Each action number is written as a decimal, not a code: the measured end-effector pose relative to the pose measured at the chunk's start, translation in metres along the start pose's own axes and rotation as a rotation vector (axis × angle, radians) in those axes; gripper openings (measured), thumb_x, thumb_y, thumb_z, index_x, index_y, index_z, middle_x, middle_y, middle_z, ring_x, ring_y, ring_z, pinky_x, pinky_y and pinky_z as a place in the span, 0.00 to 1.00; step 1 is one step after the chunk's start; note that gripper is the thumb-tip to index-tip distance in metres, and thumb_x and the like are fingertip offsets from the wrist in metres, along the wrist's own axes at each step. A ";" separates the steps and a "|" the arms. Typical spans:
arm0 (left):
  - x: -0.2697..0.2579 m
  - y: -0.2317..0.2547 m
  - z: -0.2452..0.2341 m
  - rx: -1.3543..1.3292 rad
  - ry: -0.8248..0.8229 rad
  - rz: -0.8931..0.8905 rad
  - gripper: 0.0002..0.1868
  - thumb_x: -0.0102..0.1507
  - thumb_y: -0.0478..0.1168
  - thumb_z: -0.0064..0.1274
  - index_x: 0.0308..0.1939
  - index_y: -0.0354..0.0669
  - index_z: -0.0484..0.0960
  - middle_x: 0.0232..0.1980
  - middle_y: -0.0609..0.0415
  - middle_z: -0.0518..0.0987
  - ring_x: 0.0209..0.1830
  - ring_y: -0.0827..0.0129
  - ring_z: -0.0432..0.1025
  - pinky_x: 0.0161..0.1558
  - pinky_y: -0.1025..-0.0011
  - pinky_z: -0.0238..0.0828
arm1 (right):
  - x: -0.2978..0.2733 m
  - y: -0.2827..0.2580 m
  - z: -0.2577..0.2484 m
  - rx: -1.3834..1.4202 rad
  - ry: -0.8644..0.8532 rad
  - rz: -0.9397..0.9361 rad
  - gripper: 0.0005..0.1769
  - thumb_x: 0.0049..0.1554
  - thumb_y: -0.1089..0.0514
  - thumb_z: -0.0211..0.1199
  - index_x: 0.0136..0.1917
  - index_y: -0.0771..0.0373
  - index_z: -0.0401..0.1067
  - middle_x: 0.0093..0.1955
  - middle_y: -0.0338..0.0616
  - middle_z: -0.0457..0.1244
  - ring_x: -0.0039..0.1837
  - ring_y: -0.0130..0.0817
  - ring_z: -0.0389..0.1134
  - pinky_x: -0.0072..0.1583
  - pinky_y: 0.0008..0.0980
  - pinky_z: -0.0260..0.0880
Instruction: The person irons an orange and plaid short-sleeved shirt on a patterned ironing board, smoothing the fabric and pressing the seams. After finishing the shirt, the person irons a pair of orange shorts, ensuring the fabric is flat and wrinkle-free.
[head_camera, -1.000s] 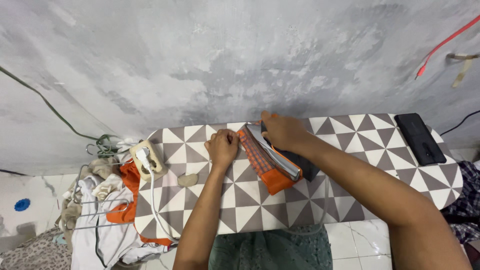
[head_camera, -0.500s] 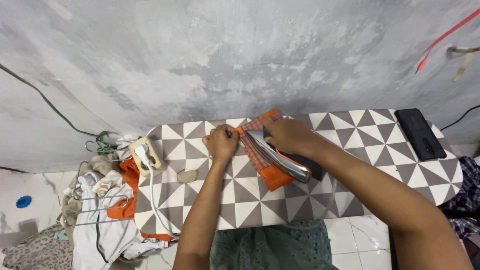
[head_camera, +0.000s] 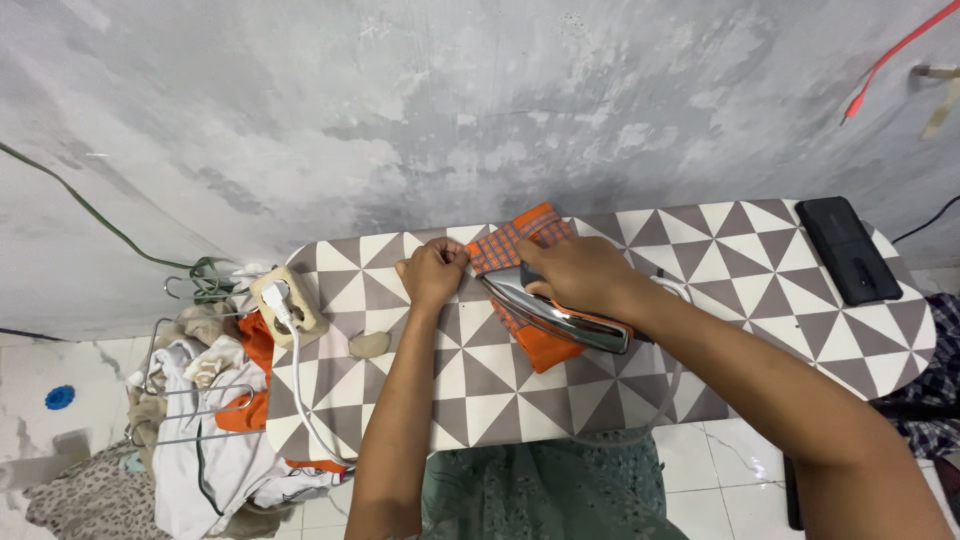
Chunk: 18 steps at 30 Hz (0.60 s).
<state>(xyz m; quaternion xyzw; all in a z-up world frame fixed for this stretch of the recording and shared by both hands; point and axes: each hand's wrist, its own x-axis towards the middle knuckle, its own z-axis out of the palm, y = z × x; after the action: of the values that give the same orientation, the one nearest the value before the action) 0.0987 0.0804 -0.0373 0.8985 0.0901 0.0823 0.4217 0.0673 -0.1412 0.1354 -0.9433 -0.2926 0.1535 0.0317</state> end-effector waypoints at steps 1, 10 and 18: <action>0.000 0.000 -0.001 -0.001 0.004 0.002 0.06 0.57 0.46 0.60 0.28 0.52 0.86 0.23 0.67 0.80 0.24 0.75 0.71 0.46 0.65 0.47 | 0.002 0.002 0.001 0.006 0.003 -0.031 0.29 0.56 0.41 0.63 0.63 0.57 0.61 0.39 0.51 0.70 0.44 0.54 0.72 0.45 0.52 0.69; -0.004 0.001 0.000 0.003 0.027 0.018 0.05 0.57 0.44 0.61 0.27 0.51 0.86 0.23 0.66 0.79 0.23 0.76 0.69 0.45 0.65 0.47 | -0.022 -0.003 0.014 -0.074 -0.131 -0.250 0.25 0.56 0.44 0.65 0.60 0.56 0.63 0.35 0.45 0.69 0.38 0.46 0.74 0.37 0.48 0.71; -0.005 0.004 -0.002 0.006 -0.003 0.000 0.06 0.57 0.45 0.60 0.27 0.51 0.85 0.22 0.65 0.79 0.23 0.74 0.69 0.46 0.65 0.46 | -0.073 -0.016 0.033 -0.231 0.075 -0.387 0.20 0.52 0.50 0.67 0.56 0.53 0.67 0.30 0.40 0.68 0.31 0.39 0.72 0.30 0.41 0.68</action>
<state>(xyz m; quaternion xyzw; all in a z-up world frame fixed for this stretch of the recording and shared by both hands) 0.0940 0.0781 -0.0333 0.8999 0.0901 0.0808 0.4191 -0.0087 -0.1703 0.1263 -0.8721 -0.4822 0.0747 -0.0366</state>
